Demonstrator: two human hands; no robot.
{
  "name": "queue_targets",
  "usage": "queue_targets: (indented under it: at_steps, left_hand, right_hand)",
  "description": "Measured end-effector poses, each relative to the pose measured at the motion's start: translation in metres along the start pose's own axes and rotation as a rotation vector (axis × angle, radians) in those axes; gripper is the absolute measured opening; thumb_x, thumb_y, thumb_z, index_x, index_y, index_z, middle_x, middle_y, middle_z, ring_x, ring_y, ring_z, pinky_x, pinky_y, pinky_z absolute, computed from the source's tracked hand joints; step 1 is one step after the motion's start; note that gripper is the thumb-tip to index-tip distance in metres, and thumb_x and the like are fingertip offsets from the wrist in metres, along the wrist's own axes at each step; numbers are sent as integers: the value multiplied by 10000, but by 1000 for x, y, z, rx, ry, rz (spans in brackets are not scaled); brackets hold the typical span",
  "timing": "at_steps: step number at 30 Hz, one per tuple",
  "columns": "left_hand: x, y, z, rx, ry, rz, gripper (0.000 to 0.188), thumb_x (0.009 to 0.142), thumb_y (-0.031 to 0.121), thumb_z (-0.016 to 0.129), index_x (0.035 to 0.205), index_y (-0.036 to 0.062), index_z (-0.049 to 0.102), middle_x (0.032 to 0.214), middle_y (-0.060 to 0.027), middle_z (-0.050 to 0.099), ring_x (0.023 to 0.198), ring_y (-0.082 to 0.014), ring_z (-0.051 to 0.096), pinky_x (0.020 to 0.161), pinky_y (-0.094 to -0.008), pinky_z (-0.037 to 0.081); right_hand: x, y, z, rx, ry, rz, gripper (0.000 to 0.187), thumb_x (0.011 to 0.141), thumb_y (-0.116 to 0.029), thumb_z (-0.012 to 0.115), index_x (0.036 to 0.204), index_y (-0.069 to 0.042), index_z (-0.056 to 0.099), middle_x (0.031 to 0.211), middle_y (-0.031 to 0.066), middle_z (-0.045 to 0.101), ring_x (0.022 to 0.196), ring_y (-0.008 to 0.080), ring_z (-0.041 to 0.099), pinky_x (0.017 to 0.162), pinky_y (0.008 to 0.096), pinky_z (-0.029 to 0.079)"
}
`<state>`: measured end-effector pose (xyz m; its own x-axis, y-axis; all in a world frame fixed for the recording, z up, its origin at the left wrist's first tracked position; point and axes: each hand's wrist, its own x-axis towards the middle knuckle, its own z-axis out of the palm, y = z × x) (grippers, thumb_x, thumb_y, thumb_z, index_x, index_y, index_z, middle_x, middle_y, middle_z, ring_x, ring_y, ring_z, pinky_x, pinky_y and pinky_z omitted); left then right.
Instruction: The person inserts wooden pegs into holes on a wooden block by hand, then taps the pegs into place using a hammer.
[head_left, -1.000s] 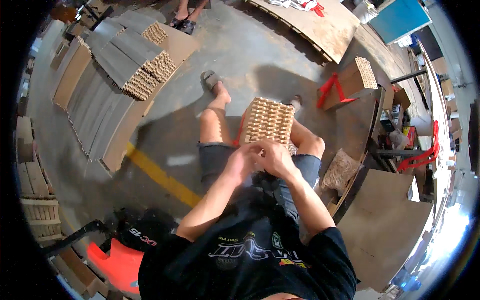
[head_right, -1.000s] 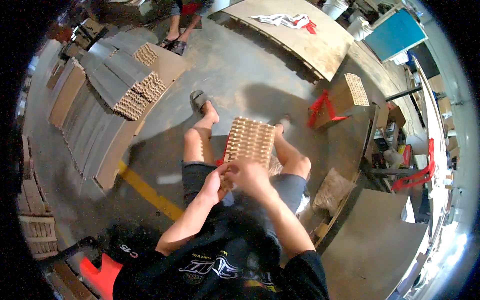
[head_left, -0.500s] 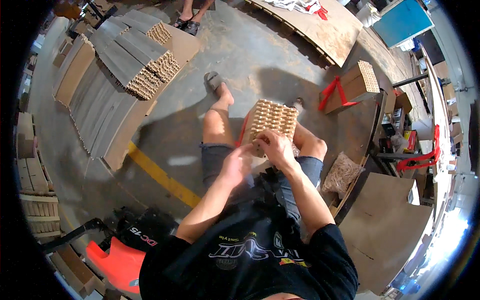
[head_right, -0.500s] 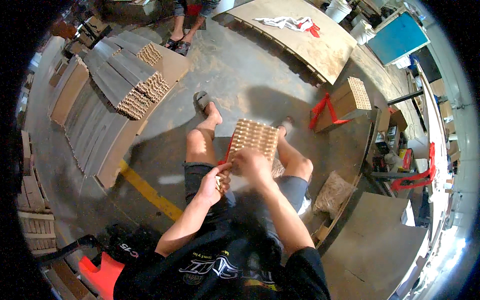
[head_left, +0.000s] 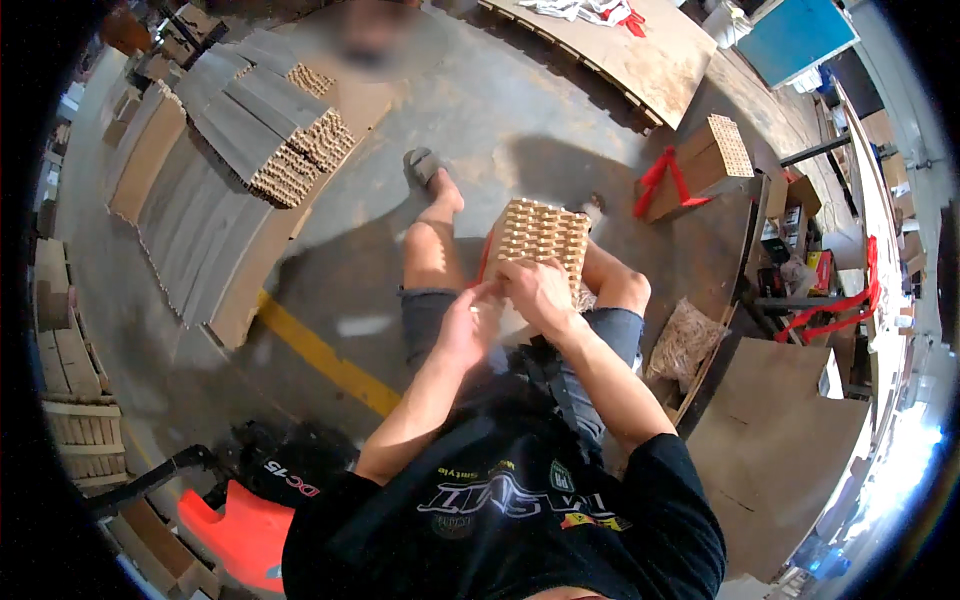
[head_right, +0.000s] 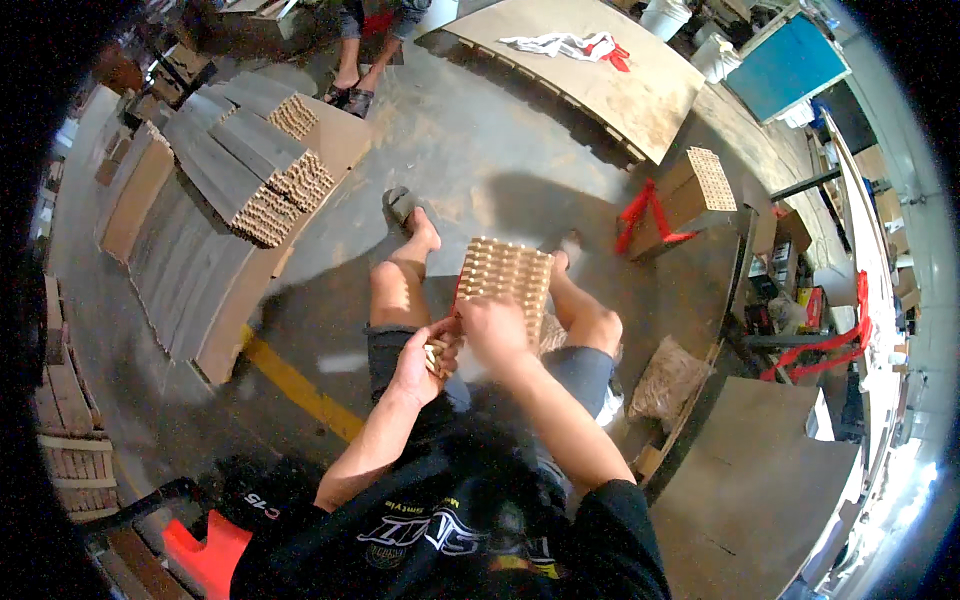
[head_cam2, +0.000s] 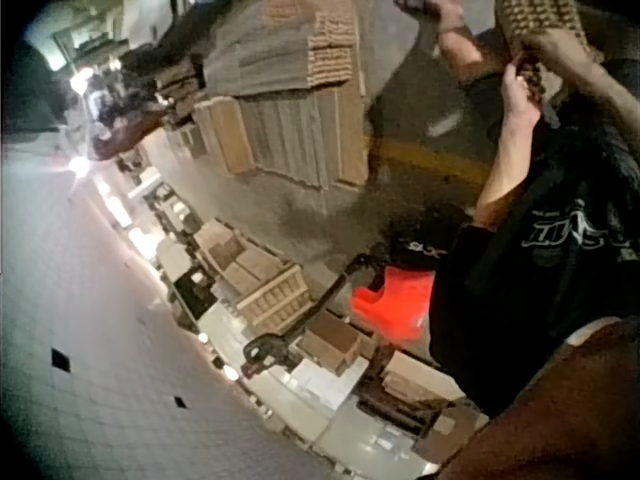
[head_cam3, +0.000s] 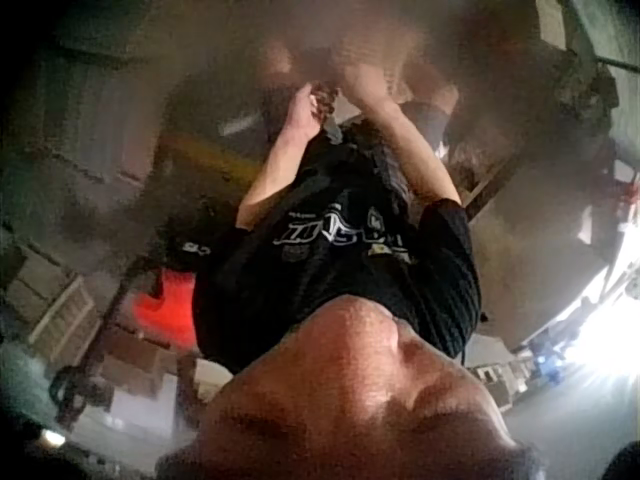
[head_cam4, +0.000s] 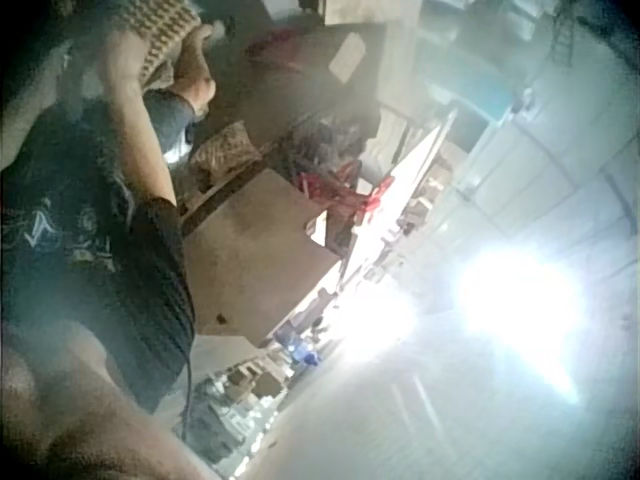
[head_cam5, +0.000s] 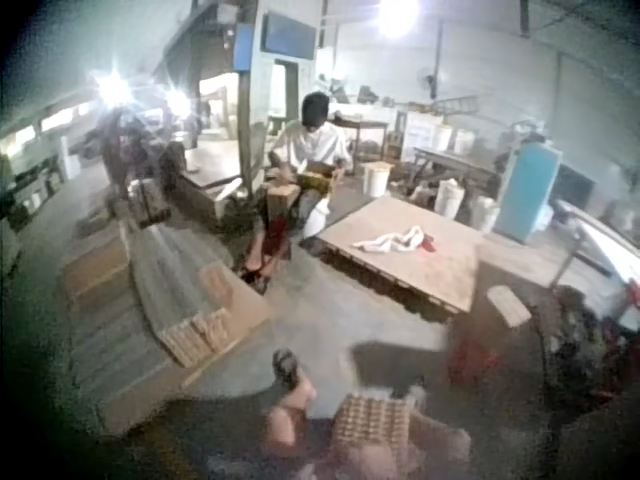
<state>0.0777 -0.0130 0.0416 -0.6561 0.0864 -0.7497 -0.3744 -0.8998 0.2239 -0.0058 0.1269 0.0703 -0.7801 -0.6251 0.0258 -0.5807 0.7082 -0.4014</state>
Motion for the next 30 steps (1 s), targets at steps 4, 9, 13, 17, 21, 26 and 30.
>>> queue_targets:
  at_steps: [4,9,13,17,21,26,30]
  left_hand:
    - [14,-4,-20,-171,-187,18,331,1057,262,455,1197,41,659,1017,-57,698,840,-168,676,658,-307,554]
    - [3,-9,-2,-205,-123,0,303,1045,250,498,1199,42,655,1031,-60,688,932,-202,681,818,-378,584]
    - [6,-14,5,-158,-83,-4,297,1045,266,504,1169,43,657,1043,-71,672,929,-216,684,814,-377,589]
    - [0,-22,16,-79,-107,-31,292,1045,271,505,1137,36,653,1044,-83,668,917,-214,687,821,-362,595]
    - [-12,-28,27,-123,-67,-57,305,1061,268,464,1136,37,649,1048,-84,678,924,-204,688,835,-374,592]
    - [-6,-30,22,-125,-79,-83,299,1063,256,456,1145,46,653,1042,-74,681,908,-223,683,807,-391,590]
    - [12,-31,0,-134,-97,-62,267,1054,239,482,1129,54,659,1008,-64,677,875,-216,671,742,-374,579]
  right_hand:
    - [-23,-2,-8,305,123,146,188,883,-245,709,1013,-110,730,932,95,735,850,315,707,777,434,549]
    - [-64,-37,-23,442,17,254,262,872,-295,740,1085,-143,754,971,139,732,882,343,708,765,432,567]
    - [-72,-34,-14,448,114,163,243,852,-228,768,1085,-161,754,1012,138,732,903,342,711,775,432,571]
    - [-81,-23,10,453,190,163,238,870,-192,753,1095,-121,720,1010,163,729,886,361,709,764,427,571]
    - [-80,-28,0,580,215,360,200,920,-172,712,1087,-63,692,972,165,730,855,314,721,760,388,570]
    - [-93,-4,-3,1231,296,574,142,974,-81,642,1076,12,672,936,53,724,864,112,665,796,282,539]
    - [-107,26,-13,1036,393,716,119,963,-83,687,1045,4,692,906,25,721,823,81,654,756,233,524]
